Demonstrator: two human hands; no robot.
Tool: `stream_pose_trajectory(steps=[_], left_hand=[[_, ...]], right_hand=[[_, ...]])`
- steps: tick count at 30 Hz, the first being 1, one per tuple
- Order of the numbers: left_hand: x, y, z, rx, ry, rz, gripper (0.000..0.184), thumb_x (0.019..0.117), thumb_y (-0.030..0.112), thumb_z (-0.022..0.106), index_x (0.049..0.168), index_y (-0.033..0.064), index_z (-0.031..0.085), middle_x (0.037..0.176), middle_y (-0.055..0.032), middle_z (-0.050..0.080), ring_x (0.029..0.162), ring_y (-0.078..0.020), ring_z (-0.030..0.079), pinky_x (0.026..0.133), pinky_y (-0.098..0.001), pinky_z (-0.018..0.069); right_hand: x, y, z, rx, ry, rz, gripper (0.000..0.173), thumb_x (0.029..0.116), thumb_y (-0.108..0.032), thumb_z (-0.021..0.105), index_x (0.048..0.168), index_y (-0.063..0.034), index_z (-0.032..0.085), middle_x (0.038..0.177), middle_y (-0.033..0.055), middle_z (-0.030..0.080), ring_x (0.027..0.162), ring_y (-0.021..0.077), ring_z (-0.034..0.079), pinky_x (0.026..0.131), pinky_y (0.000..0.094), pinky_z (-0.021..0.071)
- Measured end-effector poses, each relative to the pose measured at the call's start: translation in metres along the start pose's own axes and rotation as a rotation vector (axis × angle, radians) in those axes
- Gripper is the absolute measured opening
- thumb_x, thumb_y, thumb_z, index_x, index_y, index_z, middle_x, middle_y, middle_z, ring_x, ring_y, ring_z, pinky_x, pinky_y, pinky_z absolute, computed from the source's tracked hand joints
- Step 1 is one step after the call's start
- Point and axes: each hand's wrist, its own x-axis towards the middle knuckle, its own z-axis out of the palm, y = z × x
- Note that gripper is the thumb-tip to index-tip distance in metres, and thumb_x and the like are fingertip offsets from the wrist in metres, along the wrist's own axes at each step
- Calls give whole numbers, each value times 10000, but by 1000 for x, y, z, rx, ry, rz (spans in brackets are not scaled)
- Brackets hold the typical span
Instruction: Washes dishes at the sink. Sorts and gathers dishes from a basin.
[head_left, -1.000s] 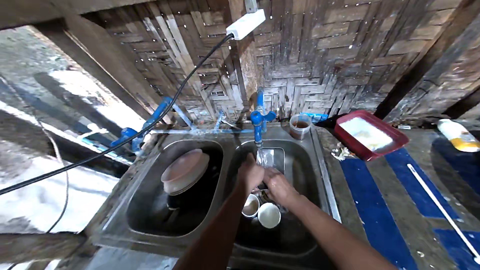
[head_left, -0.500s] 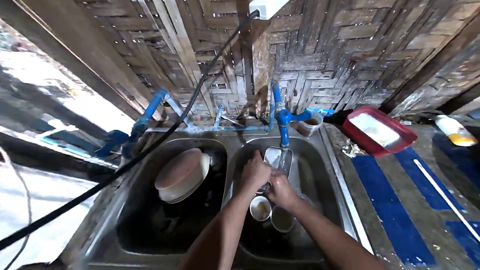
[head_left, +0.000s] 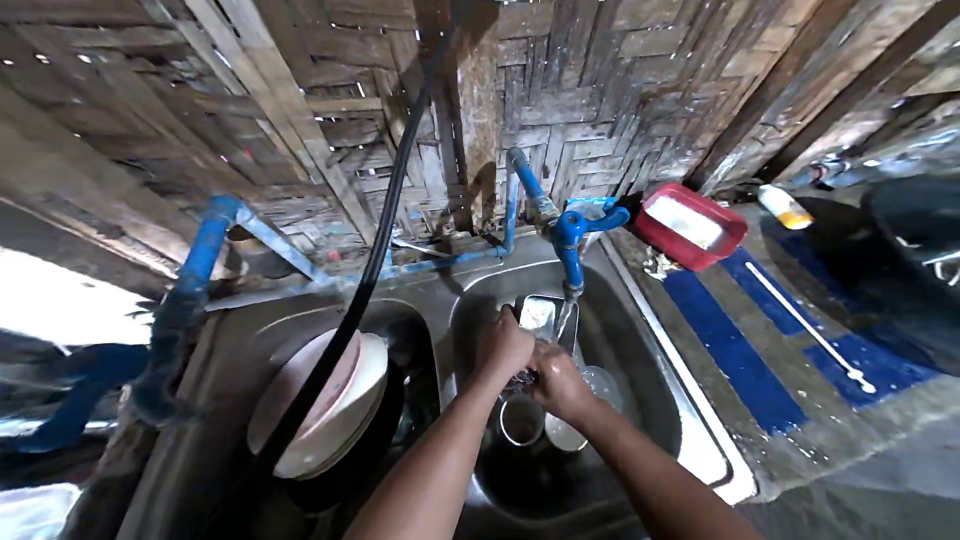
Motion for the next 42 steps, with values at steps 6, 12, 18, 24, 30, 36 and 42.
stream_pose_trajectory(steps=[6, 12, 18, 24, 30, 36, 42], left_hand=[[3, 6, -8, -91, 25, 1, 459, 1000, 235, 544, 1412, 42, 483, 1192, -225, 663, 1115, -373, 654, 923, -589, 526], [-7, 27, -6, -55, 78, -21, 408, 1010, 242, 537, 1369, 51, 506, 1114, -221, 676, 1055, -373, 673, 876, -586, 540], [-12, 52, 23, 58, 104, 2, 491, 967, 272, 621, 1379, 27, 511, 1165, -219, 675, 1119, -371, 659, 955, -575, 518], [-19, 68, 34, 90, 179, -96, 524, 1009, 267, 560, 1440, -19, 479, 1258, -272, 634, 1183, -408, 624, 996, -590, 493], [-30, 62, 43, -19, 303, -86, 493, 973, 218, 597, 1434, 71, 507, 1119, -222, 690, 1033, -378, 681, 879, -607, 542], [-39, 63, 34, -24, 334, -143, 624, 849, 192, 742, 1427, 121, 519, 1107, -196, 697, 1004, -368, 689, 846, -602, 559], [-36, 25, 32, -114, 224, -199, 593, 892, 165, 702, 1455, 143, 514, 1257, -175, 655, 1078, -305, 686, 902, -519, 582]], right_hand=[[5, -16, -17, -197, 40, 94, 361, 864, -173, 708, 1224, -195, 737, 1361, 25, 664, 1346, 284, 539, 1129, 531, 413], [6, 0, -36, -128, -57, -66, 317, 867, -88, 680, 1177, -113, 741, 1260, 86, 706, 1219, 286, 629, 1103, 484, 457], [-9, 32, -50, -110, -48, -120, 244, 863, -175, 713, 1061, -38, 758, 1142, 152, 744, 1148, 335, 683, 1058, 521, 502], [-22, 43, -58, -91, 26, -197, 298, 885, -119, 683, 1179, -126, 735, 1252, 45, 718, 1251, 272, 620, 1090, 498, 465], [-20, 48, -54, -221, 25, -270, 290, 908, -75, 635, 1172, -148, 731, 1248, 81, 700, 1173, 307, 640, 987, 510, 514], [4, 49, -70, -317, -62, -339, 197, 924, -159, 647, 1076, -83, 746, 1061, 137, 745, 1039, 335, 702, 929, 542, 537], [4, 37, -56, -352, -34, -341, 293, 926, -229, 685, 1205, -141, 709, 1233, 102, 697, 1197, 343, 620, 995, 570, 482]])
